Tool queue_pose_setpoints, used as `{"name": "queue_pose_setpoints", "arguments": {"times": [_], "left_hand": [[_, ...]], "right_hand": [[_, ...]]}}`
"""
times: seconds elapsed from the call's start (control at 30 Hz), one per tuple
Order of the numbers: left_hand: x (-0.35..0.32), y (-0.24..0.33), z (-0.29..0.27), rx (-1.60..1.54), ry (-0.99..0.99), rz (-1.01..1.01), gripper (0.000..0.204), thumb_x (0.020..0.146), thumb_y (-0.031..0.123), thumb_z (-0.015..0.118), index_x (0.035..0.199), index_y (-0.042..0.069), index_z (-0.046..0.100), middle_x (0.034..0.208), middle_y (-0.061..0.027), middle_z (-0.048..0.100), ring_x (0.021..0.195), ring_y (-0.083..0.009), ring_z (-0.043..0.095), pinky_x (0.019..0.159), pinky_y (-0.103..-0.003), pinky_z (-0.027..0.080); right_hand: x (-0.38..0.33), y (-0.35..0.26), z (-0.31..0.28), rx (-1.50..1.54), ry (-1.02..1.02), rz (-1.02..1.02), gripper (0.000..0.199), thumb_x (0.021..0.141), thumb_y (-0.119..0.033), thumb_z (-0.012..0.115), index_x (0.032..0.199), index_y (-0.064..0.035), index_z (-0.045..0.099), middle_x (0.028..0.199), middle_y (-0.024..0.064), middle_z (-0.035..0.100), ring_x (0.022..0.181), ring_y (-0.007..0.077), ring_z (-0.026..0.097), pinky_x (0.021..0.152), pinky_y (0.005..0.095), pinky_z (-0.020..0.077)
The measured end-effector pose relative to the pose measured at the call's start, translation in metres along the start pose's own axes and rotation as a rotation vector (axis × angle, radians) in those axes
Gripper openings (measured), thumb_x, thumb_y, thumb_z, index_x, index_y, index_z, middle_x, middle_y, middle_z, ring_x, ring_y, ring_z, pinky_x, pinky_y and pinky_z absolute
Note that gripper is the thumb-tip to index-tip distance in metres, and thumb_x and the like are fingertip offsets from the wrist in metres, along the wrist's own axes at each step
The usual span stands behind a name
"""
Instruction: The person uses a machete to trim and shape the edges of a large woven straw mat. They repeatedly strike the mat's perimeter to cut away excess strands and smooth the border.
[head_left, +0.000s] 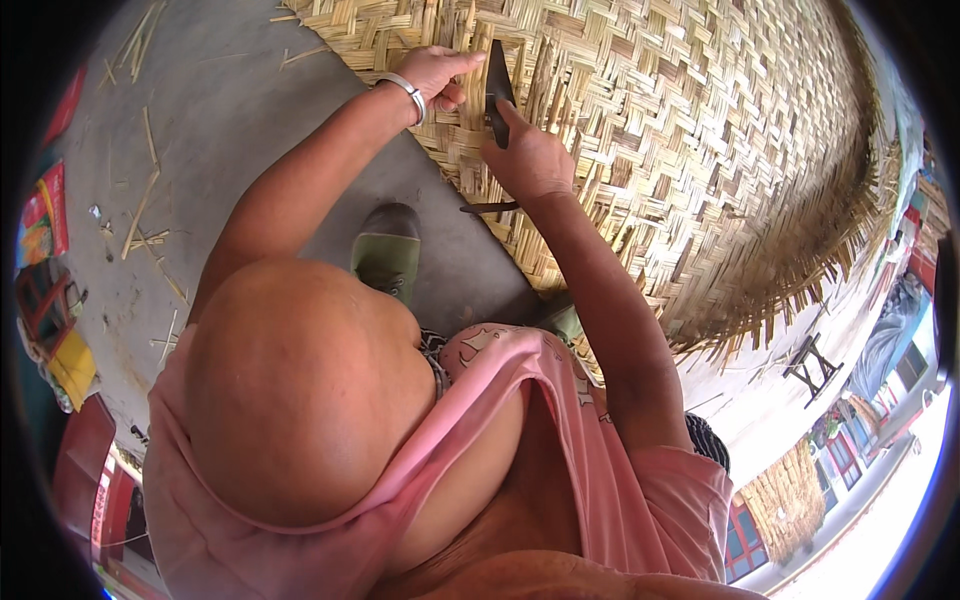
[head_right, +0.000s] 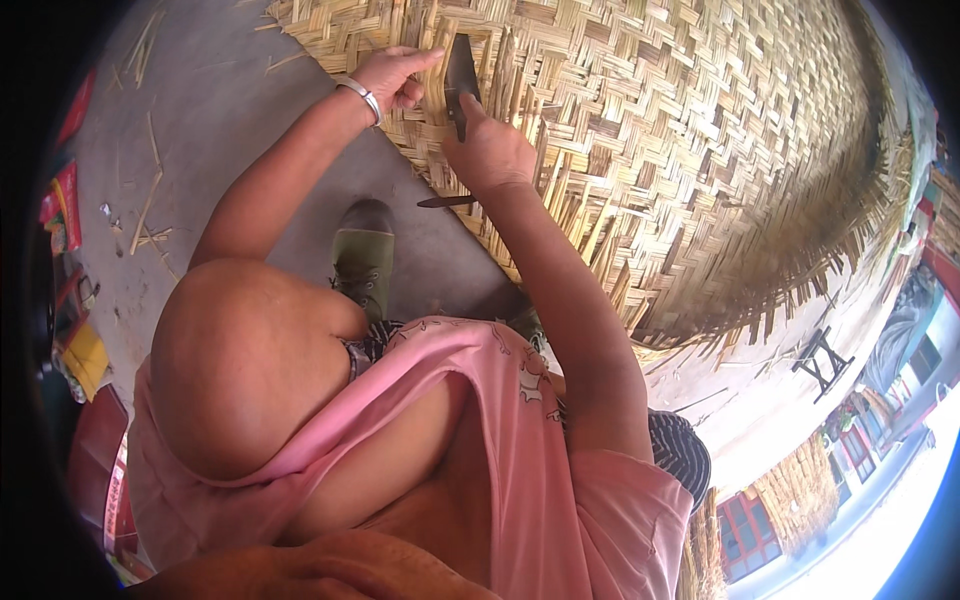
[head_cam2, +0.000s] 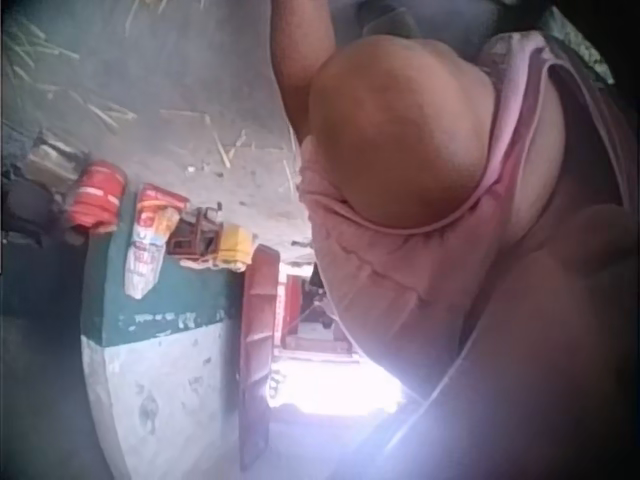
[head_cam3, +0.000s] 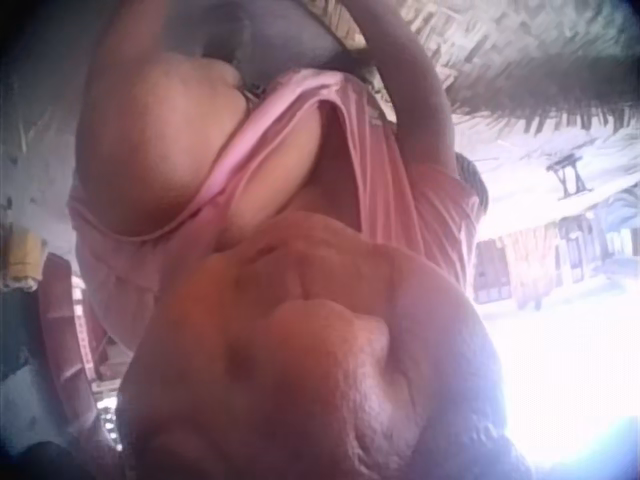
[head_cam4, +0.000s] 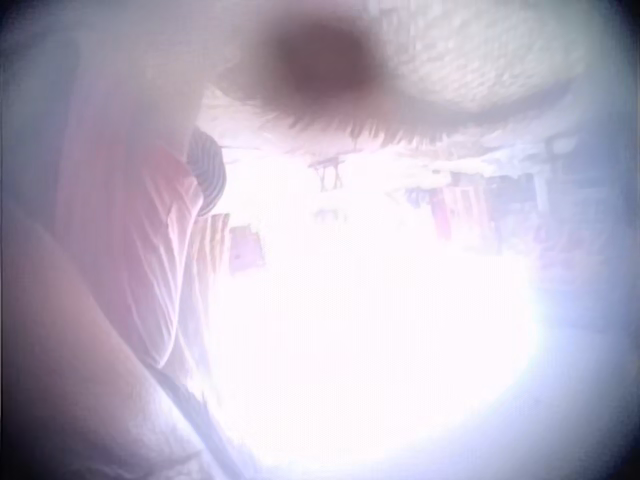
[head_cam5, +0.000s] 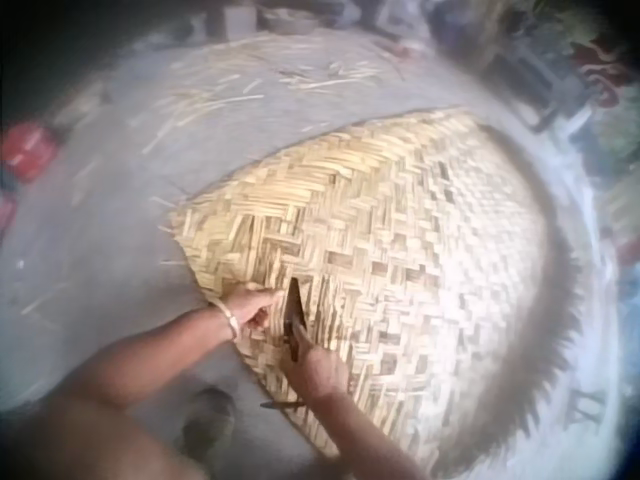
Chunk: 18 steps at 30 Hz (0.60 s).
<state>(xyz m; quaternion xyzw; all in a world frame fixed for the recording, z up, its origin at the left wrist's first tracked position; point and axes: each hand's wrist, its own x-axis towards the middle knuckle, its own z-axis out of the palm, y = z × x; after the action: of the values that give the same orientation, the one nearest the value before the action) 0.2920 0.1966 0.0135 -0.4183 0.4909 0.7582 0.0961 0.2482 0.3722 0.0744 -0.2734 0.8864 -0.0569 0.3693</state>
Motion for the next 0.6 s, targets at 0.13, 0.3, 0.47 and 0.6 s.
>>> {"name": "queue_pose_setpoints", "arguments": {"times": [0.13,0.3,0.47,0.6], "left_hand": [[0.004,-0.007,-0.008,-0.030,-0.053,-0.136,0.027,0.083,0.029,0.077,0.088,0.007,0.063,0.061,0.0027,0.054,0.039,-0.0074,0.048,0.035,-0.023,0.038],[-0.003,-0.002,-0.002,-0.139,-0.093,-0.328,0.017,0.085,0.024,0.075,0.090,0.011,0.064,0.064,0.0046,0.056,0.041,-0.0031,0.045,0.038,-0.023,0.040],[0.020,-0.013,0.010,-0.114,0.106,-0.223,0.025,0.084,0.026,0.076,0.097,0.008,0.064,0.074,0.0008,0.058,0.047,-0.0071,0.051,0.047,-0.027,0.051],[0.026,-0.017,0.020,-0.050,0.204,-0.063,0.044,0.081,0.031,0.078,0.108,0.001,0.061,0.088,-0.0041,0.060,0.054,-0.0127,0.059,0.051,-0.029,0.057]], "right_hand": [[0.004,0.000,-0.001,-0.027,-0.030,0.013,0.064,0.084,-0.039,0.061,0.144,-0.0270,0.041,0.101,0.0125,0.071,0.096,0.0318,0.068,0.082,0.0437,0.0538],[0.007,0.007,0.002,-0.039,-0.027,0.001,0.066,0.083,-0.039,0.061,0.144,-0.0275,0.040,0.098,0.0141,0.071,0.092,0.0321,0.069,0.081,0.0441,0.0542],[0.013,0.010,0.005,-0.078,-0.017,-0.031,0.065,0.080,-0.034,0.061,0.143,-0.0268,0.044,0.093,0.0163,0.071,0.086,0.0334,0.069,0.080,0.0454,0.0543],[0.015,0.009,0.002,-0.151,-0.029,-0.035,0.063,0.083,-0.031,0.056,0.143,-0.0266,0.041,0.089,0.0163,0.071,0.084,0.0328,0.070,0.078,0.0453,0.0546]]}}
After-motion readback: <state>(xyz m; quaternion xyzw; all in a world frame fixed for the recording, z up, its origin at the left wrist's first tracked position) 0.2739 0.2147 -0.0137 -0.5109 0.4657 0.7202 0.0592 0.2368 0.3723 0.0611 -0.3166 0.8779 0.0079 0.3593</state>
